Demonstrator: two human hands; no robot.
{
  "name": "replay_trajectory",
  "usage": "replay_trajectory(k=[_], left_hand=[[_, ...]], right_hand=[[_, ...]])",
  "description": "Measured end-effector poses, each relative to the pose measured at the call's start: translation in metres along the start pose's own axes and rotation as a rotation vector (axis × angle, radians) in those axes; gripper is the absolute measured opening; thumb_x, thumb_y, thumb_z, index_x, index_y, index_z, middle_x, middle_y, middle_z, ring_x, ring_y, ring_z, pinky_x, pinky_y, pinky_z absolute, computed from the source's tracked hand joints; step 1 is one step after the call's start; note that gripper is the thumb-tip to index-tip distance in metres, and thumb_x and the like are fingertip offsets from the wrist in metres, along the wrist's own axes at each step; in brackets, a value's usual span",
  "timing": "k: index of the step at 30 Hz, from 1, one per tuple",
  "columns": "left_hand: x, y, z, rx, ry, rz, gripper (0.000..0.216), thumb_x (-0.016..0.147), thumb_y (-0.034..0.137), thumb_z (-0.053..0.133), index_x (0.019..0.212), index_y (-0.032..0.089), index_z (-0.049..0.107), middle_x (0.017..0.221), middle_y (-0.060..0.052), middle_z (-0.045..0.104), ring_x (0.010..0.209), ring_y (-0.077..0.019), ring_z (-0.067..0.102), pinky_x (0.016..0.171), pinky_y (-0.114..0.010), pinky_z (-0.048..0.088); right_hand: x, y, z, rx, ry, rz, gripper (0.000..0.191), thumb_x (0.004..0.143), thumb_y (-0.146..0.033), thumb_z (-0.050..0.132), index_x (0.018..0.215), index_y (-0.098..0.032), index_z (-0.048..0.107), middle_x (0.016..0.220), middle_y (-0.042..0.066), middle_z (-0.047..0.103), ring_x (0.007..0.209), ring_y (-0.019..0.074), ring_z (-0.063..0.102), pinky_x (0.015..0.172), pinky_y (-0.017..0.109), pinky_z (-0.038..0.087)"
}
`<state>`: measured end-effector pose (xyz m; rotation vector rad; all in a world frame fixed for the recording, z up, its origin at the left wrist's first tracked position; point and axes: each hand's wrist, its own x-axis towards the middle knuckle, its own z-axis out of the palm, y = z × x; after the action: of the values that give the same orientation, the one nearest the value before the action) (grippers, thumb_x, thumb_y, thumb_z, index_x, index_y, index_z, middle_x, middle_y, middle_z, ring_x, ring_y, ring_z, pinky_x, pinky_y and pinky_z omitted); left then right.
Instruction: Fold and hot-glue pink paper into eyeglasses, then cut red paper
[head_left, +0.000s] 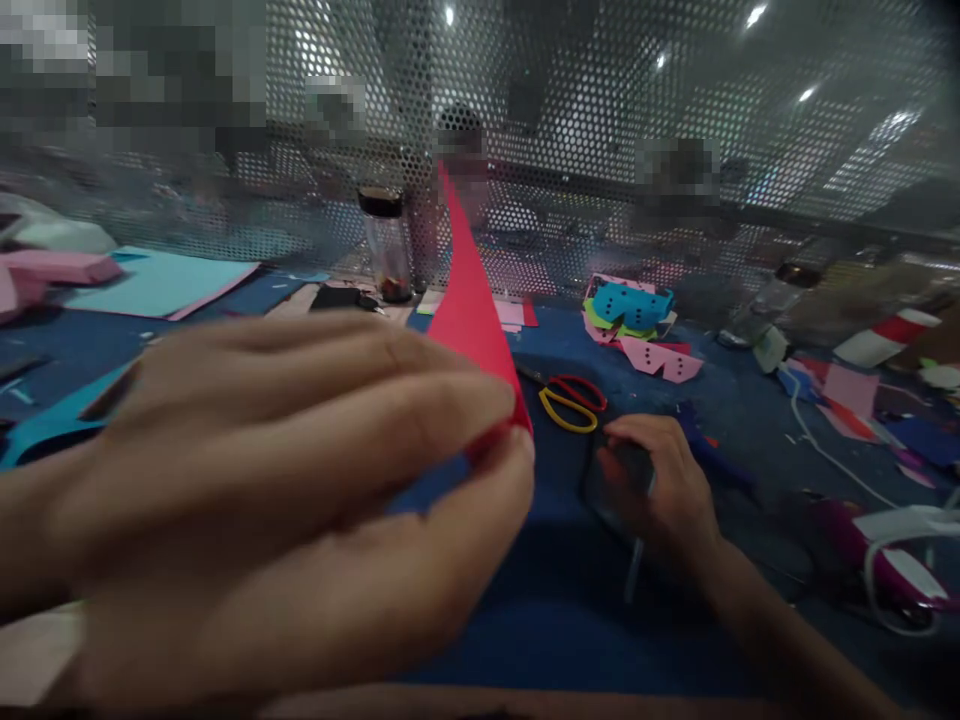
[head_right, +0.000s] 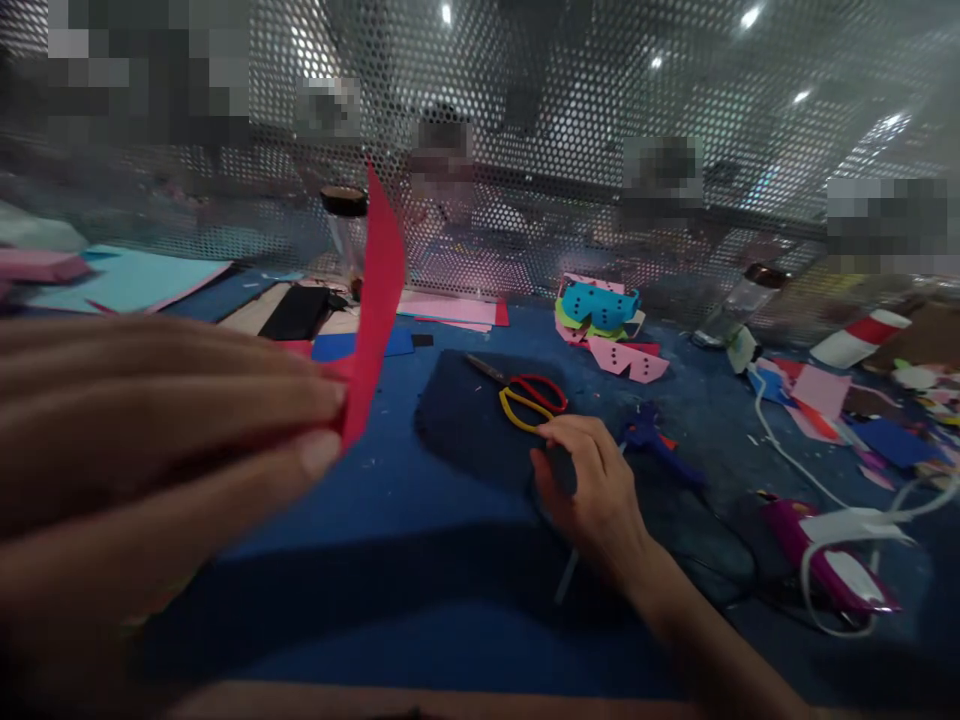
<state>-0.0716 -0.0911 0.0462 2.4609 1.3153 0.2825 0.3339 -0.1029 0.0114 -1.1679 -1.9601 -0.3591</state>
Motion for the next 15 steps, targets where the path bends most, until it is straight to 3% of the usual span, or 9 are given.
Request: replay_trajectory(k=[3, 4, 6, 7, 11, 15], left_hand=[[0.046, 0.046, -0.013, -0.001, -0.018, 0.28, 0.044, 0.096, 0.063, 0.042, 0.12, 0.04, 0.07, 0.143, 0.013, 0.061, 0.136, -0.0262, 0.056, 0.112, -0.045, 0.05], [0.056, 0.057, -0.017, 0.0, -0.107, 0.401, 0.035, 0.096, 0.059, 0.046, 0.115, 0.045, 0.072, 0.14, 0.014, 0.064, 0.133, -0.0242, 0.06, 0.114, -0.044, 0.049], [0.069, 0.071, -0.021, 0.043, -0.086, 0.537, 0.027, 0.097, 0.049, 0.05, 0.114, 0.047, 0.071, 0.133, 0.012, 0.069, 0.124, -0.0221, 0.066, 0.108, -0.041, 0.055], [0.071, 0.075, -0.021, 0.099, -0.03, 0.642, 0.025, 0.098, 0.041, 0.053, 0.115, 0.045, 0.071, 0.128, 0.009, 0.072, 0.119, -0.0211, 0.069, 0.103, -0.039, 0.059], [0.069, 0.079, -0.004, 0.374, 0.443, 1.135, 0.019, 0.091, 0.015, 0.064, 0.106, 0.019, 0.074, 0.101, -0.008, 0.08, 0.094, -0.0218, 0.076, 0.083, -0.032, 0.065], [0.065, 0.081, 0.016, 0.429, 0.483, 1.153, 0.017, 0.092, 0.016, 0.061, 0.103, 0.015, 0.075, 0.099, -0.01, 0.079, 0.091, -0.0224, 0.075, 0.081, -0.032, 0.063]], right_hand=[[-0.004, -0.003, 0.001, 0.023, 0.023, 0.027, 0.048, 0.089, -0.009, 0.068, 0.132, -0.022, 0.051, 0.109, 0.01, 0.066, 0.097, 0.0232, 0.065, 0.089, 0.043, 0.056], [-0.005, -0.004, 0.002, 0.026, 0.031, 0.022, 0.053, 0.089, -0.009, 0.068, 0.136, -0.022, 0.049, 0.113, 0.011, 0.066, 0.098, 0.0231, 0.065, 0.09, 0.044, 0.056], [-0.007, -0.005, 0.004, 0.023, 0.041, -0.007, 0.064, 0.087, -0.009, 0.07, 0.144, -0.022, 0.043, 0.12, 0.013, 0.065, 0.099, 0.0235, 0.065, 0.092, 0.045, 0.056], [-0.007, -0.006, 0.005, 0.021, 0.042, -0.027, 0.069, 0.087, -0.009, 0.071, 0.147, -0.022, 0.041, 0.122, 0.013, 0.064, 0.101, 0.0239, 0.065, 0.093, 0.046, 0.057], [-0.007, -0.012, 0.007, 0.015, 0.019, -0.122, 0.079, 0.085, -0.008, 0.073, 0.154, -0.02, 0.037, 0.127, 0.015, 0.062, 0.114, 0.0265, 0.063, 0.098, 0.047, 0.056], [-0.008, -0.022, 0.005, 0.012, -0.048, -0.174, 0.078, 0.084, -0.006, 0.074, 0.153, -0.023, 0.041, 0.138, 0.016, 0.054, 0.126, 0.0279, 0.057, 0.102, 0.047, 0.053]])
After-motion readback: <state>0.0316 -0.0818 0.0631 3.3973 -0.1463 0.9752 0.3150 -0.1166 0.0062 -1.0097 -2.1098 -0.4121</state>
